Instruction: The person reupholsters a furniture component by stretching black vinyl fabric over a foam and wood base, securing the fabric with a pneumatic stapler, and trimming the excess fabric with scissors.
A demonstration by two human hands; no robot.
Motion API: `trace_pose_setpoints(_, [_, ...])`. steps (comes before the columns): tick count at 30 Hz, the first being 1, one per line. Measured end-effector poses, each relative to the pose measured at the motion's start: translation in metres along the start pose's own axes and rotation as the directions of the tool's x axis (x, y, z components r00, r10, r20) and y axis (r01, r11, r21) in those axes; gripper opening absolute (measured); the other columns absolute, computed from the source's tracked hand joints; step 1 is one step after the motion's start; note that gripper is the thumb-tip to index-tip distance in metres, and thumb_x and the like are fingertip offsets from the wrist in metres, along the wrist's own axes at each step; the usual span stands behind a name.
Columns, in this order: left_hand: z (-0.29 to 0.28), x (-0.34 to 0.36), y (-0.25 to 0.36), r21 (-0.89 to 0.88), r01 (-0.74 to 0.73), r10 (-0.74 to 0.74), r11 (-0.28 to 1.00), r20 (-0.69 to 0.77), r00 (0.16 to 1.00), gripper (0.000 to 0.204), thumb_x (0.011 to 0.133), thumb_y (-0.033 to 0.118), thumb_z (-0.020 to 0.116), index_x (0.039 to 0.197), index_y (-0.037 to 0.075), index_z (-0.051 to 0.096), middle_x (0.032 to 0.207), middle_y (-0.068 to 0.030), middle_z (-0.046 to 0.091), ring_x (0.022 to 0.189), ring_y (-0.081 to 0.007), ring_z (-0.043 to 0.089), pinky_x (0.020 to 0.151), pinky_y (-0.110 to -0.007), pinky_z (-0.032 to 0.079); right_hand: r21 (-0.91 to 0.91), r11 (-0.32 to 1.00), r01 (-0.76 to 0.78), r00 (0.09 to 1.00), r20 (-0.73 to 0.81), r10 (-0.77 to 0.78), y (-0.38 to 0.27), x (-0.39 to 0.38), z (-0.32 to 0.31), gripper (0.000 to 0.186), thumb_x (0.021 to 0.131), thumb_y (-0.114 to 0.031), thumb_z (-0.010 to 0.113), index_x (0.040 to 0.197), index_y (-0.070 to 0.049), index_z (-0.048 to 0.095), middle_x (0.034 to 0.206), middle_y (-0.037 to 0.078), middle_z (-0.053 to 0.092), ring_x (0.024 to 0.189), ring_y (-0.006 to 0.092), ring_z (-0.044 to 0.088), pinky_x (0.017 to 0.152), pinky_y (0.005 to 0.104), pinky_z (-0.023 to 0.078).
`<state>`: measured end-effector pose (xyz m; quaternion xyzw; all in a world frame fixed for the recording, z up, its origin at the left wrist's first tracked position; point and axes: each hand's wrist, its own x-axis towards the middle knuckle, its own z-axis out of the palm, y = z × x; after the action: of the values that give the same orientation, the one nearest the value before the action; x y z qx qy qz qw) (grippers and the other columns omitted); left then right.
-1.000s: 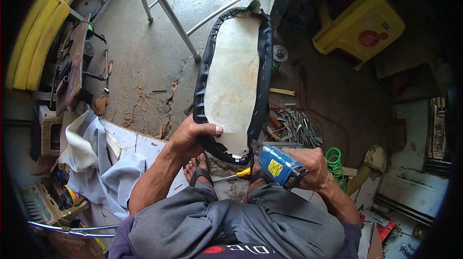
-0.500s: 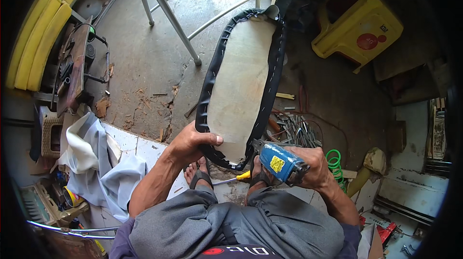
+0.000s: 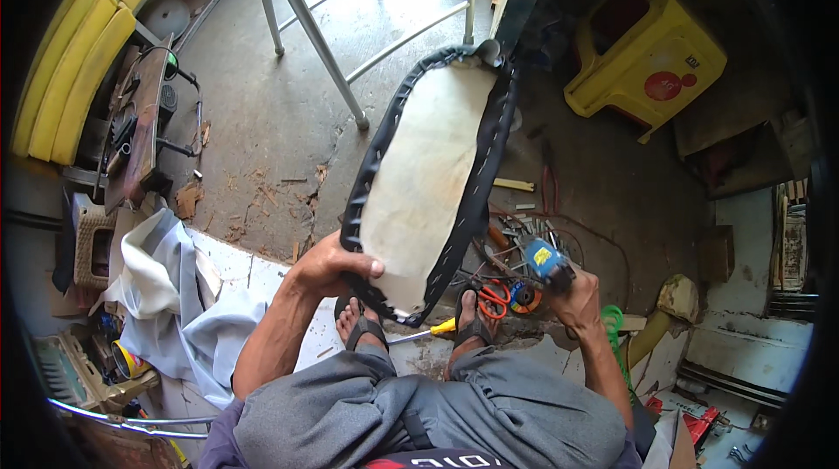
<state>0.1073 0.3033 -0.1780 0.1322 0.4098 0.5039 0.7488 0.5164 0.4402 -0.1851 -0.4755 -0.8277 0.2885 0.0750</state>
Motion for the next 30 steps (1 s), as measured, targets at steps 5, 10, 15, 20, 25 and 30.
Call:
trace_pose_setpoints(5, [-0.056, -0.028, 0.005, 0.124, 0.020, -0.026, 0.992, 0.047, 0.999, 0.076, 0.069, -0.003, 0.082, 0.139, -0.014, 0.055, 0.128, -0.0222, 0.069, 0.115, -0.0327, 0.069, 0.105, -0.043, 0.052, -0.419, 0.833, -0.361, 0.928, -0.255, 0.273, 0.139, -0.020, 0.055, 0.062, 0.082, -0.009, 0.069, 0.140, 0.008, 0.054, 0.125, 0.034, 0.066, 0.115, 0.0486, 0.066, 0.098, 0.0532, 0.053])
trace_pose_setpoints(10, [-0.091, -0.061, 0.000, 0.248, 0.041, -0.057, 0.968, 0.057, 0.997, 0.079, 0.070, -0.005, 0.084, 0.142, -0.012, 0.054, 0.135, -0.0211, 0.067, 0.124, -0.0304, 0.064, 0.110, -0.043, 0.048, -0.425, 0.824, -0.376, 0.909, -0.343, 0.238, 0.110, -0.011, 0.066, 0.054, 0.082, -0.009, 0.069, 0.132, 0.007, 0.058, 0.127, 0.034, 0.059, 0.116, 0.0489, 0.060, 0.100, 0.0564, 0.048])
trace_pose_setpoints(15, [-0.101, -0.043, -0.017, 0.289, 0.030, -0.070, 0.957, 0.130, 0.989, 0.077, 0.068, -0.007, 0.087, 0.139, -0.013, 0.057, 0.135, -0.0219, 0.068, 0.125, -0.0313, 0.065, 0.110, -0.043, 0.048, -0.161, 0.984, -0.081, 0.934, 0.331, 0.131, 0.048, -0.013, 0.140, 0.046, 0.090, -0.018, 0.068, 0.132, -0.003, 0.055, 0.117, 0.030, 0.065, 0.112, 0.0496, 0.065, 0.093, 0.0551, 0.054])
trace_pose_setpoints(20, [-0.151, -0.053, -0.010, 0.509, 0.315, -0.352, 0.801, -0.024, 0.936, 0.079, 0.072, -0.005, 0.088, 0.144, -0.006, 0.057, 0.135, -0.0145, 0.069, 0.121, -0.0254, 0.065, 0.107, -0.041, 0.050, -0.101, 0.991, -0.089, 0.949, 0.292, 0.115, 0.041, -0.021, 0.165, 0.059, 0.090, -0.027, 0.072, 0.137, -0.005, 0.045, 0.110, 0.031, 0.066, 0.101, 0.0524, 0.067, 0.084, 0.0602, 0.054])
trace_pose_setpoints(25, [-0.211, -0.057, -0.023, 0.706, 0.384, -0.516, 0.595, -0.030, 0.856, 0.077, 0.075, 0.007, 0.093, 0.143, -0.003, 0.058, 0.133, -0.0095, 0.070, 0.121, -0.0209, 0.061, 0.106, -0.036, 0.048, -0.024, 0.980, -0.196, 0.950, 0.242, 0.196, 0.057, -0.036, 0.156, 0.066, 0.085, -0.036, 0.080, 0.135, -0.006, 0.048, 0.095, 0.025, 0.072, 0.090, 0.0463, 0.072, 0.077, 0.0538, 0.057])
trace_pose_setpoints(30, [-0.205, 0.007, -0.031, 0.878, 0.399, -0.738, 0.265, -0.081, 0.670, 0.070, 0.074, 0.016, 0.094, 0.135, -0.003, 0.065, 0.121, -0.0108, 0.076, 0.109, -0.0211, 0.068, 0.099, -0.034, 0.053, 0.001, 0.948, -0.318, 0.924, 0.225, 0.309, 0.072, -0.086, 0.126, 0.042, 0.084, -0.034, 0.079, 0.107, 0.000, 0.068, 0.092, 0.025, 0.073, 0.087, 0.0417, 0.073, 0.075, 0.0476, 0.057])
